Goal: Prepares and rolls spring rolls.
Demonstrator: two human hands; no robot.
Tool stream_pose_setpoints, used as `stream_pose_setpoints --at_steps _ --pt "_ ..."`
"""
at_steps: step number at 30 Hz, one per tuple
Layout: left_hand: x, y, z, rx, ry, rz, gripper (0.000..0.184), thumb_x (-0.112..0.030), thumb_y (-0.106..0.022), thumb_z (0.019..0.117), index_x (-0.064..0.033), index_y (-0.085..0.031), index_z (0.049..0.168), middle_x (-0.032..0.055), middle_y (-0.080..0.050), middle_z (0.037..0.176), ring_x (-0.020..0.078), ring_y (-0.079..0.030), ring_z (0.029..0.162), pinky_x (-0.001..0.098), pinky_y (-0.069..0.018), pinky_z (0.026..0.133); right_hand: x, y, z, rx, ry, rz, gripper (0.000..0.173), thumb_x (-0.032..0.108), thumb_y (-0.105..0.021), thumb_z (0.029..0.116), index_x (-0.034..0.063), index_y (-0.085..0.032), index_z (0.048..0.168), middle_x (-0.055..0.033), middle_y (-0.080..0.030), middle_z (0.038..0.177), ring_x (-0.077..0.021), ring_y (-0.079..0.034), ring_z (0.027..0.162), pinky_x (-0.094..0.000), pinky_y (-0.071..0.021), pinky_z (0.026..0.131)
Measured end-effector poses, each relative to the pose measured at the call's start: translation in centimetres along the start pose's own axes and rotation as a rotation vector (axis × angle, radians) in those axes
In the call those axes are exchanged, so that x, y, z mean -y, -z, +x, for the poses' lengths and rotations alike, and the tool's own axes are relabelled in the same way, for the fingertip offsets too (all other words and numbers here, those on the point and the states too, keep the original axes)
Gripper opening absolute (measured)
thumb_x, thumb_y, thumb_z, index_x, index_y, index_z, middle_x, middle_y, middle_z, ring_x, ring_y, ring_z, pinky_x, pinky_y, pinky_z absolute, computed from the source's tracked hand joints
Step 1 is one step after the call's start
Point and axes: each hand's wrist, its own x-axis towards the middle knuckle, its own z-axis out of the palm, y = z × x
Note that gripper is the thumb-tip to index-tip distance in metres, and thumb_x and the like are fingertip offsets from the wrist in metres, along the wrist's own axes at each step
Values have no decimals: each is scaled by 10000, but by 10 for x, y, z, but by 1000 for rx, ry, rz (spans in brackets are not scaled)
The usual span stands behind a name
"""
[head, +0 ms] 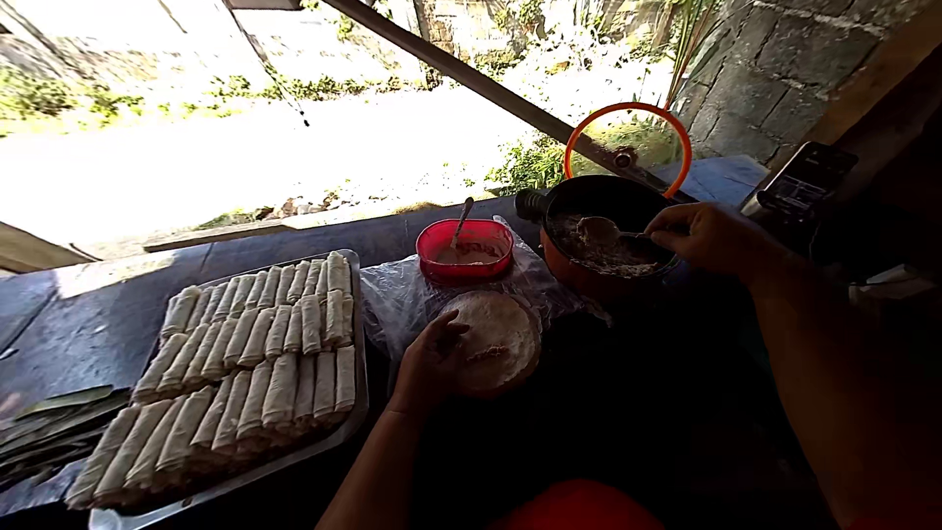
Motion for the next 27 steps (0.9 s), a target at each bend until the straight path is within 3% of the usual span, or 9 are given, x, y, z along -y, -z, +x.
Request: stream_pose_setpoints --at_steps 3,5,7,10,12,16,21,27 --pt "2 -1 0 7 7 -31 522 -118 -656 941 -104 -533 1448 -37 -736 1194 59 -690 1093 282 -580 973 44 -24 -13 64 193 -6 85 176 -679 993 191 -763 984 19 -682 745 -116 -615 615 -412 -553 592" --pt "6 -1 -1 12 -11 -67 514 -104 -637 954 -110 -526 1456 -31 -732 1207 72 -692 1097 290 -582 974 69 -58 -23 164 296 -61 126 238 -635 1013 213 -758 1027 29 -719 851 -118 -681 740 -419 -602 699" --pt "6 -1 -1 15 -31 -112 506 -75 -601 959 -119 -526 1457 -24 -727 1218 86 -690 1089 296 -581 957 87 -98 -37 282 370 -183 247 265 -506 1066 200 -733 1138 -24 -724 1000 -194 -711 930 -466 -598 831" --pt "9 -1 -1 23 -92 -179 497 -31 -549 955 -109 -535 1446 2 -721 1227 114 -689 1083 314 -577 943 99 -145 -57 273 532 -356 230 92 -486 1018 117 -694 1114 -111 -683 954 -288 -708 832 -466 -594 684" --pt "8 0 0 38 -99 -186 472 -45 -544 975 -130 -546 1440 -9 -725 1215 106 -692 1041 304 -577 913 102 -151 -63 167 608 -423 210 19 -534 959 94 -699 1065 -110 -666 895 -280 -695 770 -425 -586 623" --pt "8 -3 2 76 -36 -212 472 -108 -611 983 -154 -541 1448 -16 -717 1225 109 -702 1041 314 -592 916 105 -150 -67 38 660 -444 196 4 -548 943 81 -709 1025 -103 -657 858 -265 -675 738 -395 -564 601" --pt "7 -5 8 104 -39 -124 632 -326 -744 925 -181 -503 1491 -47 -718 1197 89 -657 1141 358 -532 1038 106 -149 -68 77 621 -429 188 20 -549 946 93 -706 1019 -94 -669 896 -258 -689 793 -386 -586 645" --pt "4 -11 10 54 -35 12 605 -435 -748 909 -209 -564 1439 -115 -729 1117 41 -650 1107 365 -514 1047 107 -146 -69 113 552 -422 178 51 -536 968 92 -702 1015 -91 -670 904 -247 -695 799 -382 -590 662"
